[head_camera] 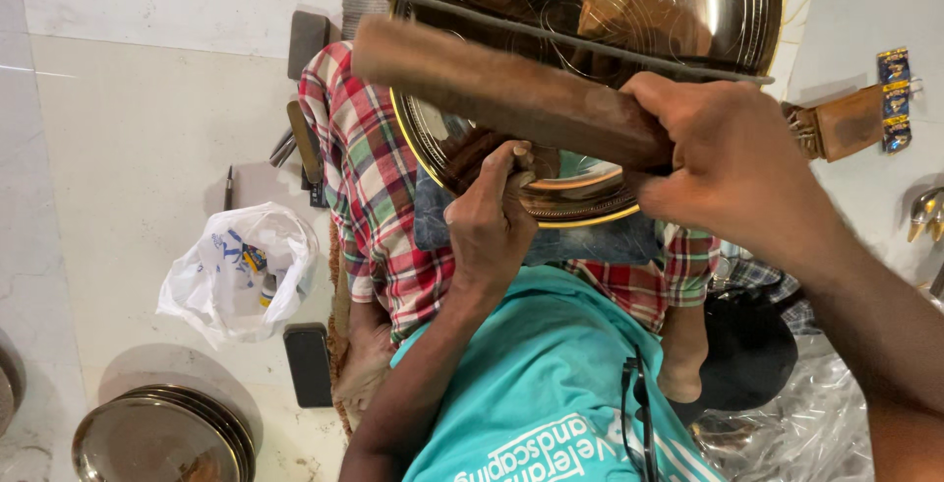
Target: The person sits on the floor and repeatedly hammers a small metal piece placed on the rim of a large metal plate using a wooden mallet. The plate is held steady with the left hand while the right hand strikes the metal piece.
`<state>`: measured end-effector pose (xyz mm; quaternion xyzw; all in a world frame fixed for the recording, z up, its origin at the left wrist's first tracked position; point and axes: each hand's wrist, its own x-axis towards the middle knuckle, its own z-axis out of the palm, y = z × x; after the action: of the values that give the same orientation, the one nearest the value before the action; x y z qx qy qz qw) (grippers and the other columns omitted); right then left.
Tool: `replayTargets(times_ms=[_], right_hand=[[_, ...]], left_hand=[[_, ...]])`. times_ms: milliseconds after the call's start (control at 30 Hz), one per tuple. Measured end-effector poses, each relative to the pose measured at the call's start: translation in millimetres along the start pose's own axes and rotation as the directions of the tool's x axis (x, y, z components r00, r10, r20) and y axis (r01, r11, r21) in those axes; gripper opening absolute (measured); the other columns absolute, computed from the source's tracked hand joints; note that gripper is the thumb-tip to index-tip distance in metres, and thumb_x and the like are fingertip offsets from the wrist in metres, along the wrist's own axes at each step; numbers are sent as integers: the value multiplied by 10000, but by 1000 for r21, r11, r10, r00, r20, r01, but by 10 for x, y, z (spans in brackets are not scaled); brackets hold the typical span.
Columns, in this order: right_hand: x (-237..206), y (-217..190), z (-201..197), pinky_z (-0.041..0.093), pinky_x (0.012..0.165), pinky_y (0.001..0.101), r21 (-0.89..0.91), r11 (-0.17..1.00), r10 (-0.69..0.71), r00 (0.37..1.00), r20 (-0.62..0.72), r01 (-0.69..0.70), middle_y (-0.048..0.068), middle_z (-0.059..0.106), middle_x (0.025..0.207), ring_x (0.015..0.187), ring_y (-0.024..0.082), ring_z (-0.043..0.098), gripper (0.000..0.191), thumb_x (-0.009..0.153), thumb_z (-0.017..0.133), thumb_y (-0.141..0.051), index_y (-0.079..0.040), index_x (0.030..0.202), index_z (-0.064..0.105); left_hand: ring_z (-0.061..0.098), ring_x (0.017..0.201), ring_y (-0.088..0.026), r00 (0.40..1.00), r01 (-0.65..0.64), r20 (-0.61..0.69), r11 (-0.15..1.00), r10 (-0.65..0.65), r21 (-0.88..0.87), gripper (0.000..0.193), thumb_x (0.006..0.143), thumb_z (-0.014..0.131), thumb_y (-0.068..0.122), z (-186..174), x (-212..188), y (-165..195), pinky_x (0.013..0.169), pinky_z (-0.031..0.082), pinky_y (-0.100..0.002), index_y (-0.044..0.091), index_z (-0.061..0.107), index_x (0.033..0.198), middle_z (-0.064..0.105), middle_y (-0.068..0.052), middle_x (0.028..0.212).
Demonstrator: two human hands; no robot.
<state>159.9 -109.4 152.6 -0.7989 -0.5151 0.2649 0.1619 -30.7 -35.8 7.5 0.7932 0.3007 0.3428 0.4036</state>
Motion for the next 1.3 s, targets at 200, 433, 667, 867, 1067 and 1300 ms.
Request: replayTargets(times_ms=[200,433,667,867,1067,1300], right_hand=[[131,27,52,469,580,508,-221,968,-119,993,12,119,161,615,706,664,393,642,345,612,691,-156,-20,900,557],[66,52,102,462,573,511,-218,972,-83,996,40,90,170,619,708,664,401,639,342,616,707,-142,-21,895,553],[-56,166,185,457,582,515,-303,952,-27,999,41,38,169,627,711,675,403,638,341,642,719,-147,-9,914,567],[-250,276,191,444,600,511,-228,963,151,988,16,-143,187,636,678,636,404,628,376,611,730,-114,-21,955,609],[-487,375,273,435,587,477,-155,962,220,974,-53,-226,181,616,671,639,345,614,390,599,761,-122,-25,954,632],[-755,495,589,455,612,438,162,948,299,940,-162,-273,141,609,702,640,302,601,363,711,775,-150,-28,1027,644]], left_hand=[[771,892,-304,997,73,26,996,-72,-48,343,962,602,-76,23,-26,-30,709,602,-390,36,602,1286,734,-179,1018],[735,844,-357,999,30,32,999,-30,10,305,921,586,-92,-10,12,12,680,567,-418,35,607,1197,707,-187,951],[734,840,-365,983,71,172,997,-67,-16,290,893,578,-90,-72,131,-11,693,572,-440,62,620,1137,716,-174,908],[719,894,-398,944,18,331,998,3,-62,404,815,566,-101,-196,307,-44,725,563,-467,46,605,1190,715,-202,951],[744,949,-363,869,-61,475,982,140,-179,484,812,560,-102,-334,533,-3,771,588,-429,69,607,1262,728,-178,1028],[656,631,-379,703,-17,711,1000,10,3,544,689,701,-29,-367,769,-20,601,522,-454,82,674,1221,643,-221,734]])
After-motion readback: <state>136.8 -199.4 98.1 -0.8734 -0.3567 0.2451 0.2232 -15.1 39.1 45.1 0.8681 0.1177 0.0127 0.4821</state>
